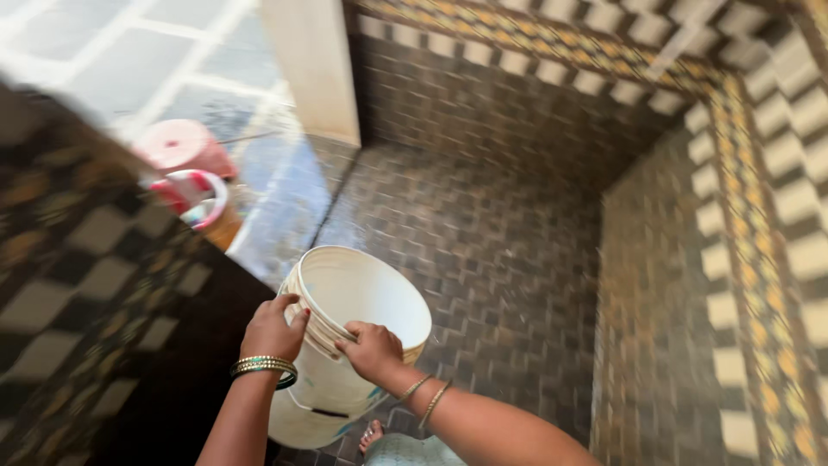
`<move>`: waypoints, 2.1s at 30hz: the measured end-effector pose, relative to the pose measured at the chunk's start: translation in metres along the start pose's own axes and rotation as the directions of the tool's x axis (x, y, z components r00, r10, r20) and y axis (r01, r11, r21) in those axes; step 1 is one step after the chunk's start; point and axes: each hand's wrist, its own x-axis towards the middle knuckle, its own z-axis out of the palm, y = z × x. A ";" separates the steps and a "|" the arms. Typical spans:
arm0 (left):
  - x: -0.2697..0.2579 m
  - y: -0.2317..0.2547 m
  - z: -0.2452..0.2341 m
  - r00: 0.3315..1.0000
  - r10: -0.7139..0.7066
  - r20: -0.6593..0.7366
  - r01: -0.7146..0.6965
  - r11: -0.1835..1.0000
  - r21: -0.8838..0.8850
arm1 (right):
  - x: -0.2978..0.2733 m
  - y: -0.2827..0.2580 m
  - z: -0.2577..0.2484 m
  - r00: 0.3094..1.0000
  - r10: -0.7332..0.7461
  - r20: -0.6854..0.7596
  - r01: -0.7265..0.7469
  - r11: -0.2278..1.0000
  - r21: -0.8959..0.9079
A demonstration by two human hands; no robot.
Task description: The person fills a bucket with water from a tap in a tiled bathroom, occasionally pouring water onto the floor and then refilling the bucket several times.
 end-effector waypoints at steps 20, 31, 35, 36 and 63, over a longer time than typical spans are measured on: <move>-0.320 -0.128 0.095 0.172 -0.976 0.136 0.404 -0.056 -0.913 | -0.085 0.048 0.018 0.620 -0.734 0.277 0.774 0.629 -0.069; -0.422 -0.082 0.131 -0.003 -0.984 -0.176 0.321 0.166 -0.932 | -0.111 0.032 0.094 0.461 0.217 0.860 -0.547 0.833 0.084; -0.471 -0.042 0.070 0.164 -0.986 -0.009 0.730 0.127 -0.672 | -0.119 0.051 0.151 0.474 0.294 0.830 -0.546 0.838 0.015; -0.482 -0.032 0.051 0.142 -0.990 -0.008 0.728 0.110 -0.677 | -0.116 0.055 0.164 0.525 0.264 0.809 -0.511 0.858 0.052; -0.508 -0.136 -0.025 -0.618 -0.646 -0.448 0.338 0.295 -0.894 | -0.252 0.000 0.140 0.581 0.233 0.780 -0.195 0.970 -0.144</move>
